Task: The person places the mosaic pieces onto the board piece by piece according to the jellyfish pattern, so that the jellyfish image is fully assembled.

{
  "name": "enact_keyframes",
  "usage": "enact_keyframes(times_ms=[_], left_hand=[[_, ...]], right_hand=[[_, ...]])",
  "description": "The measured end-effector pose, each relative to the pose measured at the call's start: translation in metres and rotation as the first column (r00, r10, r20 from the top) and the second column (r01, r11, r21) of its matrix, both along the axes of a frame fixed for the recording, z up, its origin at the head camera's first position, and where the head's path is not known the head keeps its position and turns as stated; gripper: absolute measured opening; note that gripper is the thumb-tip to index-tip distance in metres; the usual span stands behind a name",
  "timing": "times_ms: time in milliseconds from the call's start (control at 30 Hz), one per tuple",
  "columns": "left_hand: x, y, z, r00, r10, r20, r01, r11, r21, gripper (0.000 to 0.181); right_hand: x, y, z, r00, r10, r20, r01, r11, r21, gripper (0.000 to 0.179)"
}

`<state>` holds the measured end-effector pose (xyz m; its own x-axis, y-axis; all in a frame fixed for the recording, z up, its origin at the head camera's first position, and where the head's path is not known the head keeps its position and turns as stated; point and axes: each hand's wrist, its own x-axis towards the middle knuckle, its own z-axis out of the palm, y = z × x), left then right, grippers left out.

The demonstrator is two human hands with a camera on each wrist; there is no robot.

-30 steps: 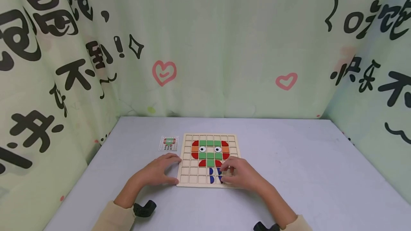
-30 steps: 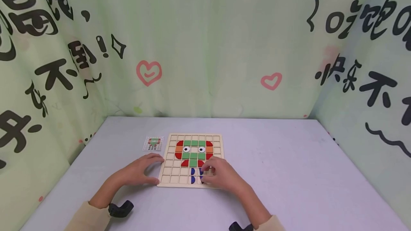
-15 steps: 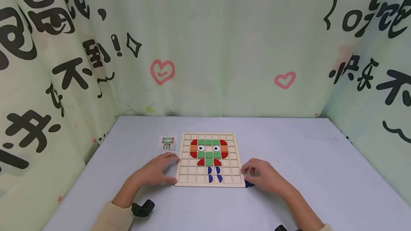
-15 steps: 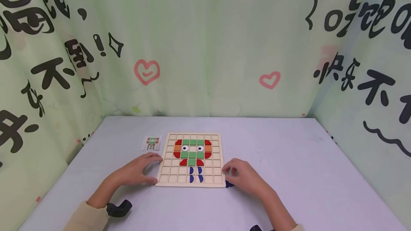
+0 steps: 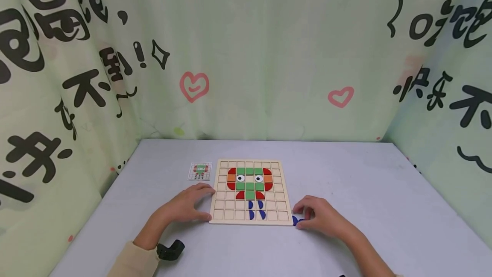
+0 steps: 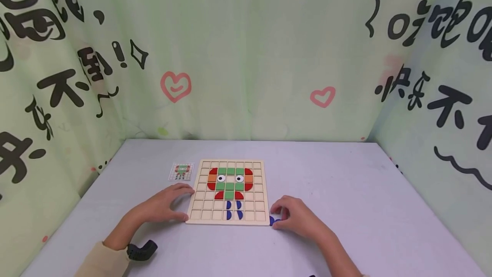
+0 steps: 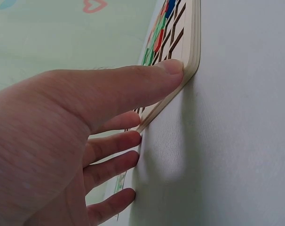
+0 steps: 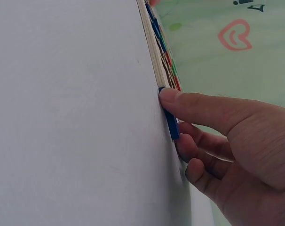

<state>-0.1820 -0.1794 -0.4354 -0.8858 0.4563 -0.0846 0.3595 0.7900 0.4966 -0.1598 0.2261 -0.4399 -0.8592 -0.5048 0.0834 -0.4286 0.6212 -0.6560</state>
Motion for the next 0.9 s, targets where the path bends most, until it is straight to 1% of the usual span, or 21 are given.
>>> enact_keyframes(times_ms=[100, 167, 267, 367, 500, 633, 800, 900], left_hand=[[0.0, 0.0, 0.0, 1.0, -0.004, 0.0, 0.004, 1.0, 0.005, 0.069], [0.0, 0.0, 0.0, 1.0, -0.006, -0.001, 0.006, 1.0, 0.007, 0.069], [0.001, 0.0, 0.0, 1.0, -0.005, 0.0, 0.005, 1.0, 0.008, 0.069], [0.002, 0.0, 0.001, 1.0, -0.002, 0.001, 0.002, 1.0, 0.011, 0.069], [0.002, 0.001, 0.003, 1.0, 0.003, 0.007, -0.003, 1.0, 0.019, 0.069], [0.002, 0.001, 0.003, 1.0, 0.011, 0.013, -0.011, 1.0, 0.016, 0.068], [0.001, 0.0, 0.001, 1.0, 0.013, 0.012, -0.013, 1.0, 0.012, 0.067], [0.001, 0.0, 0.0, 1.0, 0.009, 0.007, -0.009, 1.0, 0.011, 0.067]], right_hand=[[0.0, -0.003, -0.001, 1.0, 0.006, -0.005, -0.006, 1.0, -0.003, 0.024], [-0.001, -0.005, -0.002, 1.0, -0.007, -0.004, 0.007, 1.0, 0.011, 0.022], [-0.002, -0.007, -0.002, 0.999, -0.043, -0.002, 0.043, 0.998, 0.034, 0.019], [-0.006, -0.01, -0.002, 0.995, -0.097, -0.004, 0.097, 0.994, 0.06, 0.019], [-0.012, -0.014, -0.002, 0.987, -0.159, -0.023, 0.16, 0.983, 0.089, 0.019], [-0.017, -0.016, -0.001, 0.976, -0.218, -0.018, 0.218, 0.97, 0.108, 0.018], [-0.022, -0.017, -0.002, 0.965, -0.262, -0.003, 0.26, 0.959, 0.114, 0.019], [-0.024, -0.017, -0.003, 0.963, -0.268, -0.002, 0.267, 0.957, 0.116, 0.02]])
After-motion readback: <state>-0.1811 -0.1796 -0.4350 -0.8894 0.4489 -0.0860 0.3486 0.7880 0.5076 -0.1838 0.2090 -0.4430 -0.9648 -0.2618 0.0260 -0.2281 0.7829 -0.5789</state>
